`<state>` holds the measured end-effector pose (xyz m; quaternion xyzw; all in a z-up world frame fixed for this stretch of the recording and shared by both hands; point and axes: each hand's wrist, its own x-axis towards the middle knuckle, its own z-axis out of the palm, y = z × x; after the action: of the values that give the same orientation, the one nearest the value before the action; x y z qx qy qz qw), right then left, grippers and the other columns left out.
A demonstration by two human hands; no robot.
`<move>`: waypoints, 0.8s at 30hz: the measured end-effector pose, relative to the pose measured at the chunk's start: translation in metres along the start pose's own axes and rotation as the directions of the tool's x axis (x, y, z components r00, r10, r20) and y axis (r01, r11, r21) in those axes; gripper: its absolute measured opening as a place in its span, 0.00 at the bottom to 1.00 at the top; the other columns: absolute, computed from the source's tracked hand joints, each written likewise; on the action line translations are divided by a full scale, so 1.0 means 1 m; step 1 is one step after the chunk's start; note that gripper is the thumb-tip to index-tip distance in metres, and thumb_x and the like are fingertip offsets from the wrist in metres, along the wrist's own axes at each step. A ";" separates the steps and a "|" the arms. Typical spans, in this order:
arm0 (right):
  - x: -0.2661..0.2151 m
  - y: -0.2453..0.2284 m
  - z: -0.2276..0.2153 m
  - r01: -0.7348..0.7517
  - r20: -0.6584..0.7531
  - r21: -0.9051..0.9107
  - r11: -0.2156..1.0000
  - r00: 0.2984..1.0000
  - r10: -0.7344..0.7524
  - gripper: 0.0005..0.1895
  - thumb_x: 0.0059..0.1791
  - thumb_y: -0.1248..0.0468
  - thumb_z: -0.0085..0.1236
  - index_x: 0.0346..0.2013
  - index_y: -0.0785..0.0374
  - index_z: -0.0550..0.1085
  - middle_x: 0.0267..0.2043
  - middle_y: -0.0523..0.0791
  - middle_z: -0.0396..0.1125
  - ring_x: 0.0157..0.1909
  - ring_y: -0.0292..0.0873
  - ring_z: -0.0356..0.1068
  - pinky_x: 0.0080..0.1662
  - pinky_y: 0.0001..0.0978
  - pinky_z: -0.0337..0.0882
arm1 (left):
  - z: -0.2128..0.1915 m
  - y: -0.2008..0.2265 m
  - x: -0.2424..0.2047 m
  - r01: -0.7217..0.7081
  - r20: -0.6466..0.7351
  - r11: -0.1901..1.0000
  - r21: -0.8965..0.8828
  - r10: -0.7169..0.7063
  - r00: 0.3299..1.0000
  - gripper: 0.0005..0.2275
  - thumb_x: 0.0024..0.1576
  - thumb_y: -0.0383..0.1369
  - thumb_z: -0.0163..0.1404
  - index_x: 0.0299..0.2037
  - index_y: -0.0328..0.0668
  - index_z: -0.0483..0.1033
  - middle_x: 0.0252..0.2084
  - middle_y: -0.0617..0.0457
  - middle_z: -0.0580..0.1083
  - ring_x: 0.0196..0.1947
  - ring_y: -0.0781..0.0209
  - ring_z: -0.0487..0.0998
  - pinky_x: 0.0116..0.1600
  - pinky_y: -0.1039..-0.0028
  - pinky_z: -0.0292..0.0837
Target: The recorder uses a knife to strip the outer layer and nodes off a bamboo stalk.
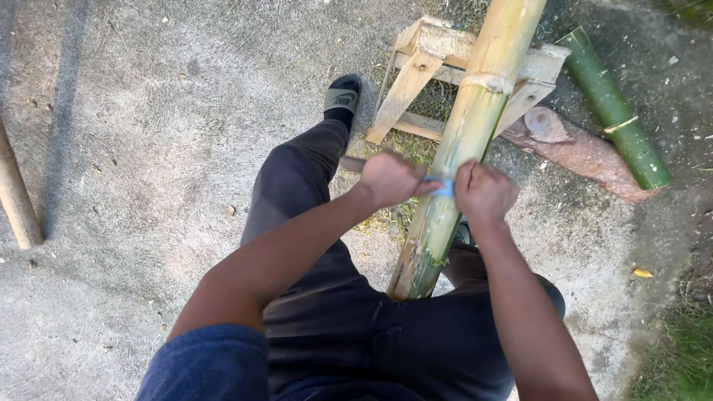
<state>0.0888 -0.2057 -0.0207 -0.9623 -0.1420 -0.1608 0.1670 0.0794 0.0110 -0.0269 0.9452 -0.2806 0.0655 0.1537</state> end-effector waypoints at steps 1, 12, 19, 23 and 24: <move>-0.006 -0.004 -0.003 0.002 -0.005 0.002 1.000 1.000 -0.002 0.23 0.55 0.62 0.54 0.14 0.62 0.71 0.18 0.49 0.65 0.17 0.50 0.64 0.27 0.45 0.65 | -0.002 0.004 -0.007 -0.001 -0.003 1.000 0.005 0.001 1.000 0.27 0.64 0.58 0.41 0.23 0.47 0.76 0.19 0.51 0.75 0.17 0.54 0.77 0.25 0.64 0.71; 0.053 0.021 0.018 -0.005 -0.154 0.027 1.000 0.988 0.009 0.23 0.57 0.63 0.53 0.17 0.62 0.72 0.19 0.51 0.66 0.19 0.51 0.66 0.29 0.45 0.67 | 0.007 -0.034 0.059 -0.050 -0.180 0.993 0.110 0.070 0.981 0.28 0.61 0.60 0.42 0.21 0.48 0.77 0.20 0.52 0.76 0.19 0.57 0.78 0.27 0.67 0.72; -0.006 -0.001 0.000 -0.072 -0.029 -0.032 0.997 0.997 0.071 0.24 0.56 0.61 0.53 0.15 0.62 0.72 0.16 0.51 0.64 0.15 0.51 0.64 0.25 0.45 0.65 | -0.009 0.000 0.008 -0.014 0.104 0.999 -0.038 0.017 0.994 0.25 0.62 0.57 0.41 0.28 0.48 0.80 0.18 0.52 0.75 0.17 0.56 0.77 0.26 0.62 0.72; -0.037 -0.021 -0.017 -0.022 -0.056 0.062 0.998 0.998 0.026 0.23 0.55 0.63 0.52 0.15 0.63 0.69 0.17 0.50 0.64 0.17 0.49 0.64 0.25 0.43 0.64 | -0.012 0.017 -0.028 -0.031 0.107 0.997 -0.074 0.039 0.993 0.25 0.63 0.57 0.41 0.28 0.47 0.78 0.17 0.53 0.74 0.15 0.56 0.76 0.26 0.63 0.71; -0.039 -0.023 -0.018 -0.005 -0.069 0.083 0.996 0.998 0.011 0.23 0.55 0.64 0.52 0.14 0.62 0.68 0.17 0.50 0.64 0.17 0.49 0.64 0.24 0.42 0.63 | -0.012 0.017 -0.029 -0.029 0.109 0.996 -0.085 0.038 0.993 0.25 0.63 0.57 0.41 0.28 0.46 0.78 0.17 0.53 0.74 0.15 0.56 0.75 0.26 0.64 0.71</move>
<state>0.0412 -0.2001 -0.0126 -0.9490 -0.1387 -0.1872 0.2124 0.0452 0.0161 -0.0175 0.9353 -0.3069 0.0040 0.1764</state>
